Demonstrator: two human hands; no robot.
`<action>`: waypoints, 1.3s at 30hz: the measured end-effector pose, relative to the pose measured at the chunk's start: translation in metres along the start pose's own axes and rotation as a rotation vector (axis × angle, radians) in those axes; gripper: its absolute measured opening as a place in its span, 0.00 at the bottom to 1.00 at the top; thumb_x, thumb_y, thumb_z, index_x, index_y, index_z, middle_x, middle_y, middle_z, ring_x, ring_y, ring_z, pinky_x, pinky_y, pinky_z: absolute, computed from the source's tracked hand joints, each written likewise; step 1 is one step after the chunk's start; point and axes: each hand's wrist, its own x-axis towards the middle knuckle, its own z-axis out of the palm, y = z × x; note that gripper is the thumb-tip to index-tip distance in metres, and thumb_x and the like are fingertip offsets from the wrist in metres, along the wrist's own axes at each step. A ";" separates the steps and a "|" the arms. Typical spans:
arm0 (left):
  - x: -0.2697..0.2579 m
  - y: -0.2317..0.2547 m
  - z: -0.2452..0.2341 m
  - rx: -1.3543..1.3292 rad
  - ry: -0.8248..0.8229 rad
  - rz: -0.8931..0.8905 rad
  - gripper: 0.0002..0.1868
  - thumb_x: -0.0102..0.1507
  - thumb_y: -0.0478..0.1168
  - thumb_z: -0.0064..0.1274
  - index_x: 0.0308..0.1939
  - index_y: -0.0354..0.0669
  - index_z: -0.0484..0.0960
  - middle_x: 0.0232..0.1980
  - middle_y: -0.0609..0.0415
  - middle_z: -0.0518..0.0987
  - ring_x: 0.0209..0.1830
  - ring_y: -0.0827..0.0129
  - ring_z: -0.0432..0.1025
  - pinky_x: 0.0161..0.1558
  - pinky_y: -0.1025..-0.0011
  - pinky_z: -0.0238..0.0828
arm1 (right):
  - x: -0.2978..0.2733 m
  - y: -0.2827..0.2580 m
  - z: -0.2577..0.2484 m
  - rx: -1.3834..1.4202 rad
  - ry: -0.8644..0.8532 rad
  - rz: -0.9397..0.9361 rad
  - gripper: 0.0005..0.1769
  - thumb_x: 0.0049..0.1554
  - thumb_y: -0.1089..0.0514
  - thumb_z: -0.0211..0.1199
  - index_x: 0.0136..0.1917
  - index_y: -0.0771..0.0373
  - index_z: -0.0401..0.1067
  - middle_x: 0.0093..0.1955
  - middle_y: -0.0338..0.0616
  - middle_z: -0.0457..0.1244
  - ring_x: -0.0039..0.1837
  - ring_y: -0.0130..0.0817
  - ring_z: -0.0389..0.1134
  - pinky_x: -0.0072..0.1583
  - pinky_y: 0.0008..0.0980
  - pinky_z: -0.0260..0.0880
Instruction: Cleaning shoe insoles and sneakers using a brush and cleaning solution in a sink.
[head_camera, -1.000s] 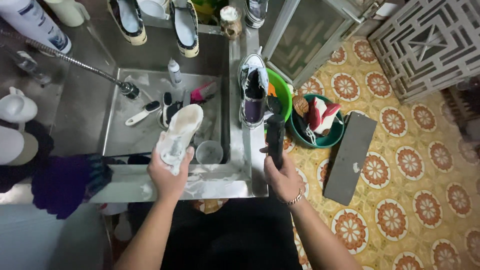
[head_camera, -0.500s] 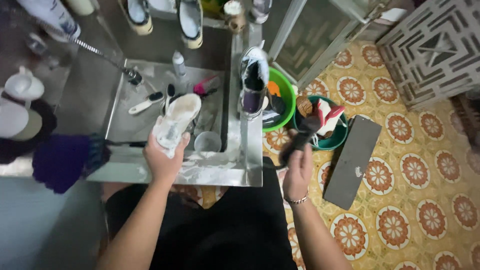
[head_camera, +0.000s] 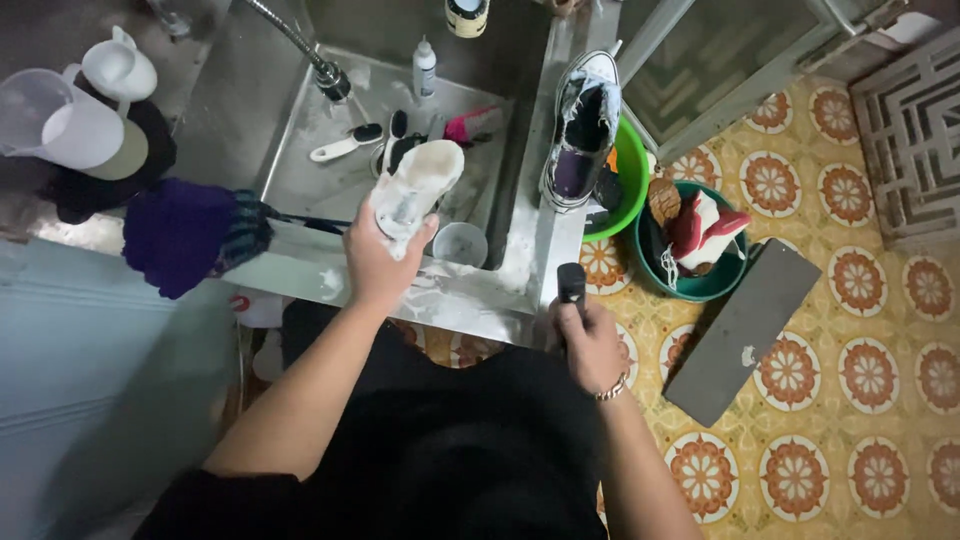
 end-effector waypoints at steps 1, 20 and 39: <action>0.000 0.000 0.000 -0.008 -0.005 0.015 0.36 0.58 0.43 0.71 0.65 0.32 0.74 0.52 0.39 0.84 0.54 0.52 0.81 0.54 0.61 0.76 | 0.004 0.011 -0.001 0.144 0.006 0.049 0.26 0.65 0.40 0.56 0.43 0.67 0.71 0.31 0.38 0.63 0.33 0.28 0.65 0.37 0.28 0.65; 0.005 -0.013 0.006 0.166 0.131 -0.136 0.39 0.58 0.52 0.69 0.65 0.34 0.72 0.54 0.36 0.82 0.54 0.42 0.77 0.53 0.54 0.72 | 0.033 -0.050 0.010 0.181 -0.326 0.036 0.15 0.66 0.50 0.58 0.54 0.66 0.71 0.40 0.32 0.60 0.38 0.19 0.57 0.39 0.22 0.57; 0.046 -0.028 0.030 0.452 -0.318 -0.533 0.36 0.54 0.47 0.68 0.65 0.59 0.72 0.55 0.48 0.82 0.56 0.48 0.75 0.54 0.53 0.72 | 0.039 -0.068 0.007 0.342 -0.505 -0.044 0.27 0.65 0.42 0.58 0.62 0.68 0.71 0.40 0.36 0.63 0.40 0.22 0.60 0.42 0.23 0.60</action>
